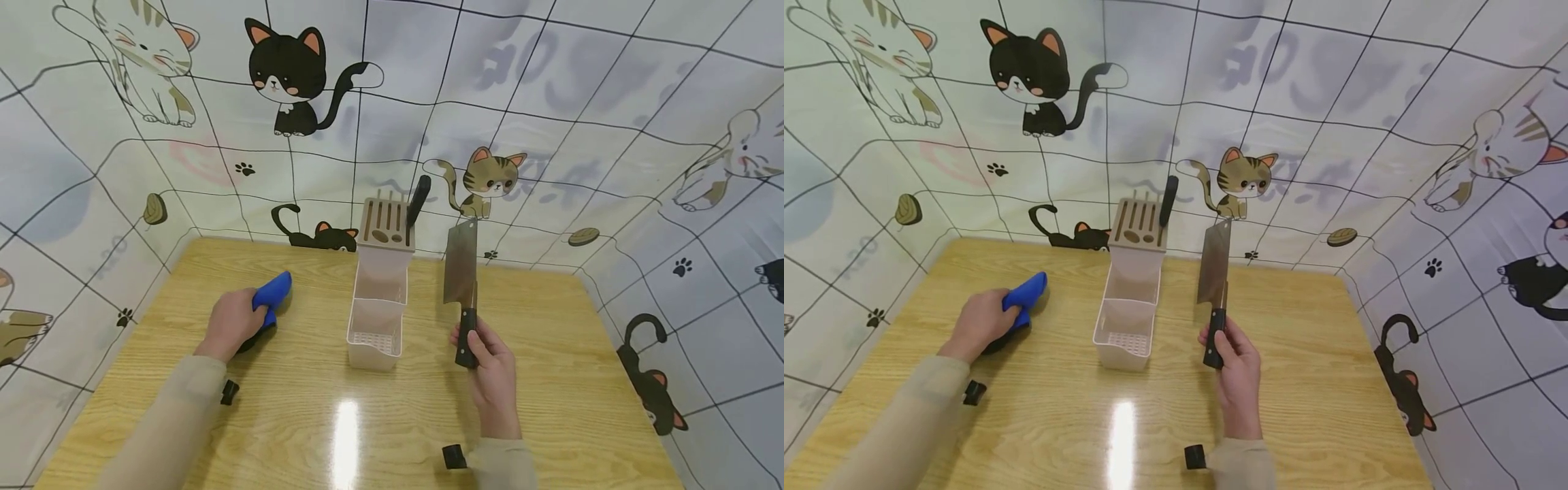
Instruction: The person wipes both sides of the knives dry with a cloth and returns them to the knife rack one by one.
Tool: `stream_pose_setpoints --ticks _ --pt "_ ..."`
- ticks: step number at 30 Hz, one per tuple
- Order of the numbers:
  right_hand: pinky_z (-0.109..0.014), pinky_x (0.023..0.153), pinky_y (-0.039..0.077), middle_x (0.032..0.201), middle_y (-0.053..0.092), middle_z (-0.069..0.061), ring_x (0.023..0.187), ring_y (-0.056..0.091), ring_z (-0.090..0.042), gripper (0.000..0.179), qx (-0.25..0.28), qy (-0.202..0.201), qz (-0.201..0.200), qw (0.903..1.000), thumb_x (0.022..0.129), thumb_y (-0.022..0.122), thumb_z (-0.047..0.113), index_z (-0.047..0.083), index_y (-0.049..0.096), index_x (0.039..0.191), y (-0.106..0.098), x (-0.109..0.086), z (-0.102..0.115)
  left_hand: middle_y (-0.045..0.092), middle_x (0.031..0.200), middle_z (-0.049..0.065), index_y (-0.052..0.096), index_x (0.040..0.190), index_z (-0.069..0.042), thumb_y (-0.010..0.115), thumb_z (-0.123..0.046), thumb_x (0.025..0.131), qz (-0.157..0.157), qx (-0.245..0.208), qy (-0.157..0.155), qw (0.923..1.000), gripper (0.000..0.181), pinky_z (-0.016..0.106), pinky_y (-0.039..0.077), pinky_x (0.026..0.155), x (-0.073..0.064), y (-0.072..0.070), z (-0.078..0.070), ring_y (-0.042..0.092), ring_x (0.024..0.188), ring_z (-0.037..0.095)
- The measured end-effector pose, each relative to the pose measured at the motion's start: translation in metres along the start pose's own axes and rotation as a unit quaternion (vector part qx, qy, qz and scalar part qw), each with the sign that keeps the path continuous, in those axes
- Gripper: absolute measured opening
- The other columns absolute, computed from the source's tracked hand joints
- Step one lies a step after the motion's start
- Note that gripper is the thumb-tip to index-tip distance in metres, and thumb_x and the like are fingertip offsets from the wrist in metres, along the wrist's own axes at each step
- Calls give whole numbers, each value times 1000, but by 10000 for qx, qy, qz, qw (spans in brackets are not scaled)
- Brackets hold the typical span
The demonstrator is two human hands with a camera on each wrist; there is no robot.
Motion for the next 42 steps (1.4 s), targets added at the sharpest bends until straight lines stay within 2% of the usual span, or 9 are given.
stream_pose_setpoints --ticks 3,5,9,14,18,22,27,35,42 --pt "-32 95 60 110 70 -12 101 73 -21 44 177 -70 16 9998 104 56 1 -15 48 144 10 0 3 64 70 13 62 78 -1 64 -9 93 -267 -86 -9 9996 17 40 45 55 1 -7 -8 54 59 27" --pt "-32 95 60 110 70 -12 100 73 -21 40 242 -92 34 9997 104 55 -2 -15 52 141 15 -1 4 65 72 14 63 79 -1 65 -11 93 -385 -186 0 9991 17 43 48 57 2 -11 -15 57 61 28" --pt "-33 97 59 111 68 -13 102 72 -22 41 263 -125 200 9994 104 52 -6 -19 47 143 24 -1 5 71 82 19 70 91 2 66 -14 95 -535 -389 64 9978 17 53 55 65 2 -19 -33 66 70 35" --pt "-33 99 58 114 67 -12 105 71 -22 43 238 -156 374 9989 104 53 -4 -19 45 144 31 -2 9 74 89 22 72 99 3 67 -14 96 -822 -603 192 9946 18 56 57 69 -1 -27 -52 70 75 38" --pt "-34 98 59 112 69 -11 103 72 -22 39 250 -242 534 9980 104 54 -4 -15 51 141 37 -6 12 75 91 24 73 104 4 69 -13 96 -1138 -775 343 9899 19 56 58 70 -5 -36 -67 71 77 39" --pt "-34 96 60 109 71 -9 99 72 -21 28 184 -362 871 9954 104 53 -4 -3 65 130 43 -12 14 75 92 25 74 105 6 71 -11 95 -1374 -1048 458 9839 20 56 59 69 -10 -44 -83 72 77 41" --pt "-33 94 61 109 72 -10 99 73 -20 29 93 -568 1400 9885 105 49 -5 5 70 124 48 -20 16 75 100 28 74 110 7 72 -9 95 -1463 -1418 434 9781 23 60 61 78 -18 -51 -102 74 86 46" --pt "-36 96 60 113 73 -10 100 74 -19 32 -109 -684 1900 9793 104 48 -9 -1 67 129 48 -28 20 76 103 26 75 112 5 75 -8 92 -1780 -1663 527 9685 24 61 60 82 -24 -59 -122 74 90 46" --pt "-40 98 59 118 72 -13 106 75 -20 36 -73 -934 2560 9621 102 46 -13 -1 65 131 56 -36 26 76 107 26 75 115 5 76 -7 91 -1868 -1731 714 9644 27 61 60 87 -25 -64 -136 74 96 46"
Point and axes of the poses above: each hand's wrist, its own x-axis towards the middle knuckle, its own y-axis out of the palm, z = x × y, the point moved 6 cm from there along x, towards the middle knuckle
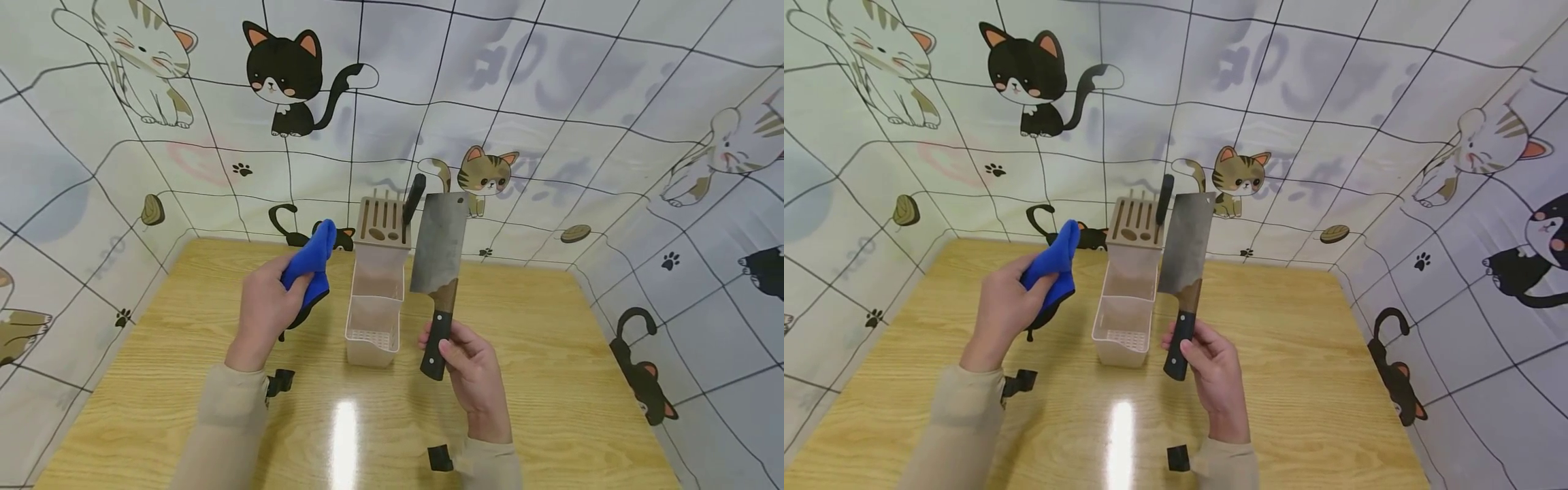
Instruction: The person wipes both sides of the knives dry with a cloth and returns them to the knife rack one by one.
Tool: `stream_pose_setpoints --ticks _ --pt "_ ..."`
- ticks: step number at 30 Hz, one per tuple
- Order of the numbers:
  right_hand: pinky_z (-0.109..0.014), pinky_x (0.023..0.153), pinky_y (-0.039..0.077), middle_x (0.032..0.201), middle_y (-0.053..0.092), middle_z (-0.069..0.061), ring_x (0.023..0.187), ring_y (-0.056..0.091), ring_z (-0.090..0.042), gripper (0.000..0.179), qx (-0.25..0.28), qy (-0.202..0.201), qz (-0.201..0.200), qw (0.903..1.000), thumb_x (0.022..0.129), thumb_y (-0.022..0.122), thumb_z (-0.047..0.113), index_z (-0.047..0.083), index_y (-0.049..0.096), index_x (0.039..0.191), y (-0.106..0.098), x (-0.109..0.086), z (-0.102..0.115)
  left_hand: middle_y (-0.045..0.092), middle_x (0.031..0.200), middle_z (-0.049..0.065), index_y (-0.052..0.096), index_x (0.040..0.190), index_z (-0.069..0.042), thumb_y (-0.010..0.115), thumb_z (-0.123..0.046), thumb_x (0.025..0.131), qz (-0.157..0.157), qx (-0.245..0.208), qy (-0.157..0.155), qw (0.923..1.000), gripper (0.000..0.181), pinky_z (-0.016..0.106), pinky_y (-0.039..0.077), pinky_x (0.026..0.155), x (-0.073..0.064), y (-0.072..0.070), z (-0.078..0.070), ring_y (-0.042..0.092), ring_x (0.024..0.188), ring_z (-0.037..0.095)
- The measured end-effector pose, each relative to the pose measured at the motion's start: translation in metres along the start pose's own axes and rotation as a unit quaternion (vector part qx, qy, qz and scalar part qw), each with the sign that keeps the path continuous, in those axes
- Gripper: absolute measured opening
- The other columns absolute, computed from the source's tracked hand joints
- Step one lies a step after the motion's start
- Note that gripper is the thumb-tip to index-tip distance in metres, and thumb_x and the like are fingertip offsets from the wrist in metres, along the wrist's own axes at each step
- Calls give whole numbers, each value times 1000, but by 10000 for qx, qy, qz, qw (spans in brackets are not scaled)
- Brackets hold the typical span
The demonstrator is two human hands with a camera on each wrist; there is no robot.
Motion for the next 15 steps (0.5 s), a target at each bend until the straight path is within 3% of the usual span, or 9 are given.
stream_pose_setpoints --ticks 5,15 --pt "-40 98 59 120 71 -13 108 74 -22 38 55 -215 303 9993 102 44 -15 -5 62 134 6 0 3 75 111 25 74 119 4 76 -7 91 36 -66 54 10000 30 61 59 89 0 0 -4 73 99 45" --pt "-39 97 60 116 71 -11 106 74 -20 38 25 66 254 9997 101 45 -15 -2 63 132 14 -3 0 74 116 26 72 123 4 75 -6 92 -29 -107 141 9998 33 61 58 92 1 -7 -10 72 104 46"
Point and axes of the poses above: each hand's wrist, its own x-axis towards the middle knuckle, its own y-axis out of the palm, z = x × y, the point moved 6 cm from there along x, towards the middle knuckle
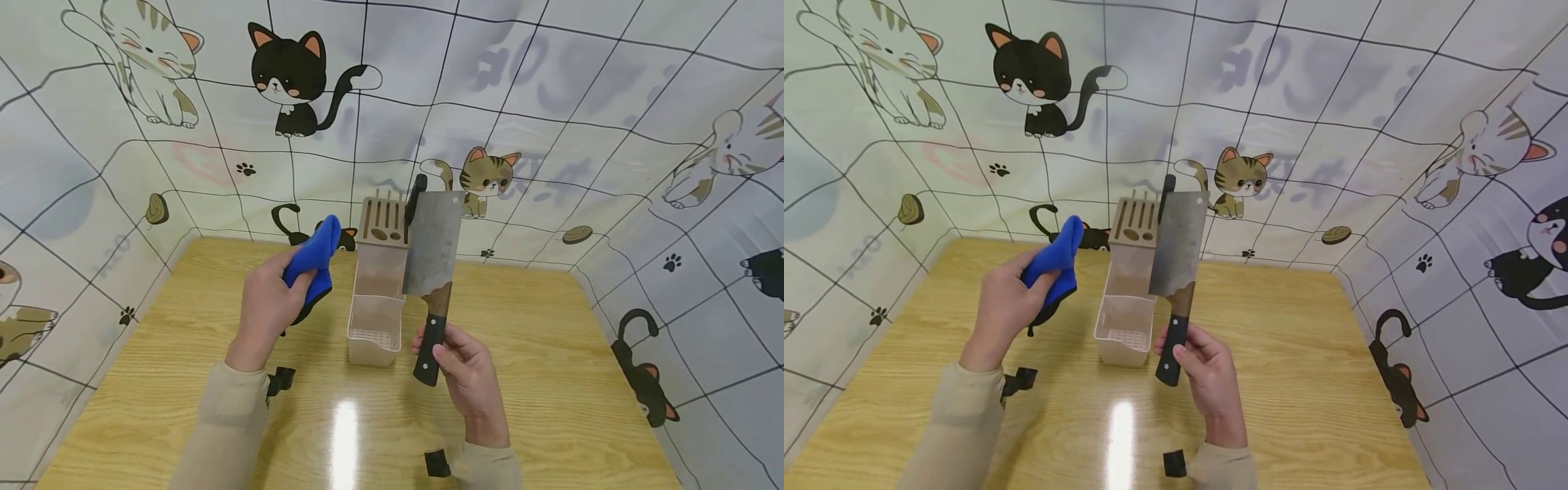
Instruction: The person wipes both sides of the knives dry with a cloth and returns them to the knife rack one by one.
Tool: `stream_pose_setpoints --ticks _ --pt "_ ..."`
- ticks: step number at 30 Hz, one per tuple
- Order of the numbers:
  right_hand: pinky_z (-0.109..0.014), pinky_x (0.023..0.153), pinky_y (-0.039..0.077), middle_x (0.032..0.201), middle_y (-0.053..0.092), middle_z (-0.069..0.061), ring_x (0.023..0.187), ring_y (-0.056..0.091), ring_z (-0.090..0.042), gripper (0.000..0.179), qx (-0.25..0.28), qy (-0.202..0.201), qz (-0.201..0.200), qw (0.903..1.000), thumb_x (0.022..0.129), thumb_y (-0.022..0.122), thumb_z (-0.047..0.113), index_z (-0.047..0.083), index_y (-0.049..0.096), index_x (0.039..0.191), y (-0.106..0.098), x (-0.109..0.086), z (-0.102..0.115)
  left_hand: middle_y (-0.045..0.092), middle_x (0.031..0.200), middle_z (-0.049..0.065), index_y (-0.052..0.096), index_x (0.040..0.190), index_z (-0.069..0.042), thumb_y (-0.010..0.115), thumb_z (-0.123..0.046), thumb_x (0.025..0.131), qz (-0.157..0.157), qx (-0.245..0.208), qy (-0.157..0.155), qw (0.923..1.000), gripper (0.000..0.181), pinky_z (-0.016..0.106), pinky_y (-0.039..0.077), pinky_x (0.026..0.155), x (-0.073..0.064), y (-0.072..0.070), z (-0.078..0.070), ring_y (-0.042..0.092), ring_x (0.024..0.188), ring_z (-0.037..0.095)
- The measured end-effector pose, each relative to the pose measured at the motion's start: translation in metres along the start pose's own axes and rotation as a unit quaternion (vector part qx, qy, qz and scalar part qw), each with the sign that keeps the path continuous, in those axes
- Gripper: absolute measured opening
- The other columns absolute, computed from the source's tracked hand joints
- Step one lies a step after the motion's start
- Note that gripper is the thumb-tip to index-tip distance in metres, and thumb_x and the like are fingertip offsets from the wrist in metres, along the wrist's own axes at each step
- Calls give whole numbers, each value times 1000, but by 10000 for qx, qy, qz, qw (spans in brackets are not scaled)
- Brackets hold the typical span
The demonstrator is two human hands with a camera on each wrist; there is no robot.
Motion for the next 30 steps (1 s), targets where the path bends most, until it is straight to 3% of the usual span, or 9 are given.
stream_pose_setpoints --ticks 9,14,23,30 --pt "-38 98 59 117 70 -12 108 72 -21 41 213 -186 517 9983 100 43 -17 -5 62 134 13 4 -5 75 109 25 74 118 4 73 -2 91 -183 -133 290 9993 28 61 60 87 5 -4 -7 74 96 45" --pt "-38 97 60 115 71 -11 106 73 -21 39 184 10 494 9986 100 44 -16 -3 64 131 17 4 -11 76 108 24 74 118 3 73 -2 90 -247 -138 377 9989 28 62 60 86 7 -5 -9 74 94 45" --pt "-38 95 61 115 69 -15 103 72 -21 34 34 229 551 9982 102 46 -12 -28 45 132 24 5 -17 75 112 24 74 120 3 74 -1 89 -379 -164 639 9971 31 61 60 89 11 -6 -14 74 98 45" --pt "-36 96 60 116 68 -17 103 72 -20 35 51 300 611 9977 103 47 -10 -27 46 133 28 6 -19 75 113 23 73 122 2 72 2 88 -542 -255 860 9945 34 60 60 88 15 -9 -17 74 98 44"
Point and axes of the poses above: each hand's wrist, its own x-axis towards the middle knuckle, its own y-axis out of the palm, z = x × y, the point moved 6 cm from there along x, towards the middle knuckle
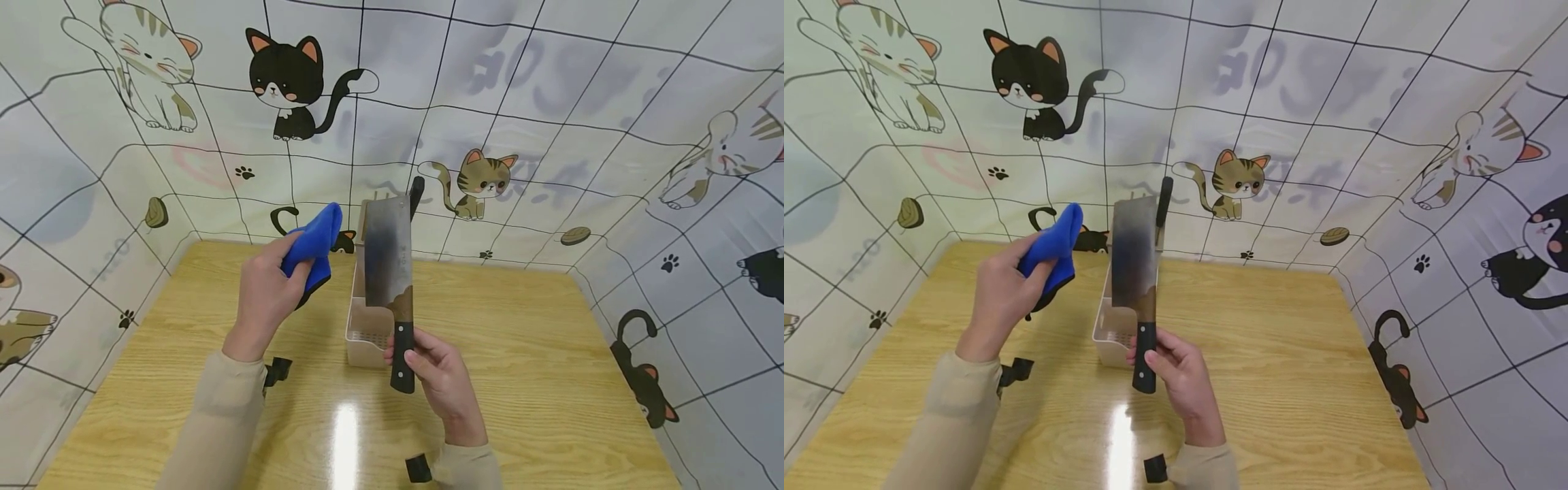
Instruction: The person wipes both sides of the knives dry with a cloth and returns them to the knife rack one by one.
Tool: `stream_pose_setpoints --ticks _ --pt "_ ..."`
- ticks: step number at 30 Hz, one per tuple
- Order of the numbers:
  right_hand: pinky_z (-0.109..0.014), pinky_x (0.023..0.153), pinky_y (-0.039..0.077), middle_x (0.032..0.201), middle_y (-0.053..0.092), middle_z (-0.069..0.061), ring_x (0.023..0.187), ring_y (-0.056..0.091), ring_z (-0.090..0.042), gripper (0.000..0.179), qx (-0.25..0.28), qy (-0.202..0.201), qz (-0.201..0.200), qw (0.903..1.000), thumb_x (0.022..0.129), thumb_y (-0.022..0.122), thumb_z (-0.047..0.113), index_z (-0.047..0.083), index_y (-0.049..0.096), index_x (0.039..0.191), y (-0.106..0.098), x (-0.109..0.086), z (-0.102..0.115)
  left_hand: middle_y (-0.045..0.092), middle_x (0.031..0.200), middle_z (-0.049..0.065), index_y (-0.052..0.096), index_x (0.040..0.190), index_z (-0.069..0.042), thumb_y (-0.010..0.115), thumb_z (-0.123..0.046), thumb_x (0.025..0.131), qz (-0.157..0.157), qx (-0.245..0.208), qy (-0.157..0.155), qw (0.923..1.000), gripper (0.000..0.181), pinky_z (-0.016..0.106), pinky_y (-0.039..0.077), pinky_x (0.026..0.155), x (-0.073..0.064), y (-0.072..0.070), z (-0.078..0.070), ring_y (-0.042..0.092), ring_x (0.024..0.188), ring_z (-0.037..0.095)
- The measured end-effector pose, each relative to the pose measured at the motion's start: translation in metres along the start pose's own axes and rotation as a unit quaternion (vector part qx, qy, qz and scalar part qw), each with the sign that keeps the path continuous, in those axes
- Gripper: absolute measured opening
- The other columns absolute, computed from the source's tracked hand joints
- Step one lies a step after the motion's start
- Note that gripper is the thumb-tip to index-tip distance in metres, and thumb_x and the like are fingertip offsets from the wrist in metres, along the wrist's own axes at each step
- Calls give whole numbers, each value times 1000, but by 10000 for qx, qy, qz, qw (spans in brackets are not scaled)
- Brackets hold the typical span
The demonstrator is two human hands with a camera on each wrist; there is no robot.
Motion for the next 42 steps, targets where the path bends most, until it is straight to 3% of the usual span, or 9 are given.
stream_pose_setpoints --ticks 7,16,24,29,36,42 --pt "-35 95 60 115 69 -14 101 73 -19 40 -137 116 -115 9998 103 48 -9 -32 39 134 -1 4 -3 74 117 23 72 123 4 72 1 88 1 17 121 9999 35 60 59 91 5 3 -1 73 102 44" --pt "-34 94 61 114 69 -14 99 73 -18 42 -240 295 -237 9990 103 50 -5 -29 42 137 0 14 -3 73 119 25 71 124 6 73 0 88 31 122 283 9995 37 60 58 95 12 9 -4 72 106 45" --pt "-32 92 61 113 69 -10 99 73 -17 40 -348 136 -35 9993 104 49 -5 -30 42 134 2 27 -2 72 121 25 69 128 6 73 -1 90 100 242 424 9988 38 60 55 100 22 15 -7 70 111 44" --pt "-35 91 62 111 67 -15 98 71 -19 35 -522 62 67 9986 104 48 -5 -29 46 130 0 42 8 72 122 25 69 128 6 72 0 91 66 243 587 9980 39 59 55 100 31 16 -12 70 110 45" --pt "-30 93 60 114 67 -18 99 72 -16 38 -850 144 -114 9962 103 50 -5 -24 49 135 -4 61 24 71 122 26 68 129 8 69 2 90 13 180 796 9967 39 57 55 102 44 15 -19 70 112 44" --pt "-32 93 61 116 64 -30 99 72 -17 37 -762 265 -94 9967 104 51 -4 -24 50 134 2 60 18 71 123 25 68 129 8 68 3 90 20 190 934 9954 39 57 54 103 50 15 -19 70 113 43"
Point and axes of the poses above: each hand's wrist, its own x-axis towards the middle knuckle, its own y-axis out of the palm, z = x × y, the point moved 6 cm from there along x, towards the middle knuckle
